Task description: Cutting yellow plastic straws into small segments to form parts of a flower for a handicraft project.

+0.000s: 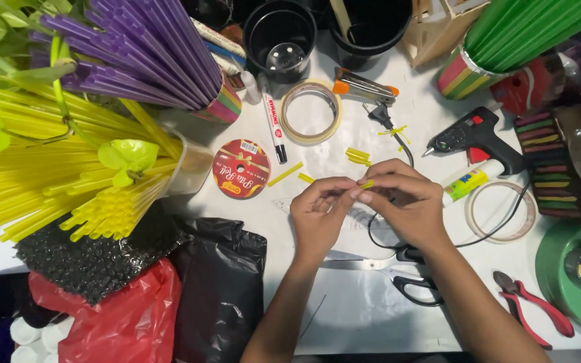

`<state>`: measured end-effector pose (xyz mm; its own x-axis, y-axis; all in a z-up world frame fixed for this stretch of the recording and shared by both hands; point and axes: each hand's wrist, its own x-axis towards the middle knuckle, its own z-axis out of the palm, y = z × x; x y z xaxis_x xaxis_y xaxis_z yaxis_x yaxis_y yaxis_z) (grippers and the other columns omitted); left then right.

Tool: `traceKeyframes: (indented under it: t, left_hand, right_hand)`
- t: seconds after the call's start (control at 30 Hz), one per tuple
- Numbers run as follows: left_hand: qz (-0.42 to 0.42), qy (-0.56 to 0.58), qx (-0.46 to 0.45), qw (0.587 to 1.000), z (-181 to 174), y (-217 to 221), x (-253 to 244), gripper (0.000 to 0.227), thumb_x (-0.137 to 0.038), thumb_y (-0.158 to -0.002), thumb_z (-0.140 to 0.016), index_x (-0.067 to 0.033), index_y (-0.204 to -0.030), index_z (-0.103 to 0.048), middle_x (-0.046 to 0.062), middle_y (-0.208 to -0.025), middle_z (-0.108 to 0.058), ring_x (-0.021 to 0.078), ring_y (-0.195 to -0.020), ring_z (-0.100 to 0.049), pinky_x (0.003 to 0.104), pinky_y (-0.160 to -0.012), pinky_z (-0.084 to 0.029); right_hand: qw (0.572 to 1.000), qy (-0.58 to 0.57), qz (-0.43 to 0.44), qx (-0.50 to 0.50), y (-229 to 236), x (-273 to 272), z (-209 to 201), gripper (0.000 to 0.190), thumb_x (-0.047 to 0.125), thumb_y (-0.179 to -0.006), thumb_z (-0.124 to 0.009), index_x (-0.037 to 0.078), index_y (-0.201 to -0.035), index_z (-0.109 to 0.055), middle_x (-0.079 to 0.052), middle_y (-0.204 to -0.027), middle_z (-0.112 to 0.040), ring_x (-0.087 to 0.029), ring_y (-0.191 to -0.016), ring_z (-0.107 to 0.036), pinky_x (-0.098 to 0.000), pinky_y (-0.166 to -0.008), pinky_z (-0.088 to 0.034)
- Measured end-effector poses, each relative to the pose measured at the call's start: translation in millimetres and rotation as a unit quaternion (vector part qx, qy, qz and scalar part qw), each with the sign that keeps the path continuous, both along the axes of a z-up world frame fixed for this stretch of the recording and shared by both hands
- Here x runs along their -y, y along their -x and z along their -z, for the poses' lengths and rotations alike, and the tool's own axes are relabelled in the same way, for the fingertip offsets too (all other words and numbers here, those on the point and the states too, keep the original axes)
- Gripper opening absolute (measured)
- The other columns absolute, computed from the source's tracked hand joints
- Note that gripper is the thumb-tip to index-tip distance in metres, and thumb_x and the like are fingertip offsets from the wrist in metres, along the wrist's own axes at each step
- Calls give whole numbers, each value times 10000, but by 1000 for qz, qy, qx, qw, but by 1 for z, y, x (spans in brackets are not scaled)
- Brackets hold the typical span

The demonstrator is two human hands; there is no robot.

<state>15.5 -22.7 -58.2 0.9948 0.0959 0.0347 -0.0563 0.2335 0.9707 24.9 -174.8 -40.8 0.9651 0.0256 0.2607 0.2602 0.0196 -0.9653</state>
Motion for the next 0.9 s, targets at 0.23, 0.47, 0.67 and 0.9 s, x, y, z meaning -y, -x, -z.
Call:
traceKeyframes:
  t: [0.23,0.47,0.67,0.9]
  left_hand:
    - [-7,-7,14,1000,3,1,4,131,-1,-842,-838,34,-933,-751,149,-891,-782,191,-869,-773,302,-811,-648]
    - [-29,-20,24,999,6,1,9,140,5,-841,-835,39,-941,-743,162,-891,-784,205,-855,-779,312,-799,-653]
    - [-24,-44,59,997,4,2,10,122,-5,-876,-801,27,-967,-727,146,-906,-778,194,-873,-769,318,-805,-644]
    - [-24,-122,142,982,-18,-2,6,118,6,-890,-779,23,-990,-720,153,-914,-762,259,-900,-768,369,-822,-639]
  right_hand:
    - [1000,14,2,12,-1,3,-8,138,-10,-805,-845,-46,-919,-776,-155,-879,-730,-149,-690,-603,-264,-612,-498]
    - [999,35,19,14,2,6,-9,115,0,-810,-844,-27,-907,-789,-135,-874,-745,-138,-669,-616,-262,-595,-511]
    - [997,59,35,28,2,6,-8,93,18,-817,-842,-2,-898,-802,-116,-859,-755,-138,-648,-608,-275,-601,-509]
    - [995,81,48,34,2,10,-6,81,32,-807,-853,14,-869,-804,-102,-829,-760,-149,-628,-611,-287,-599,-512]
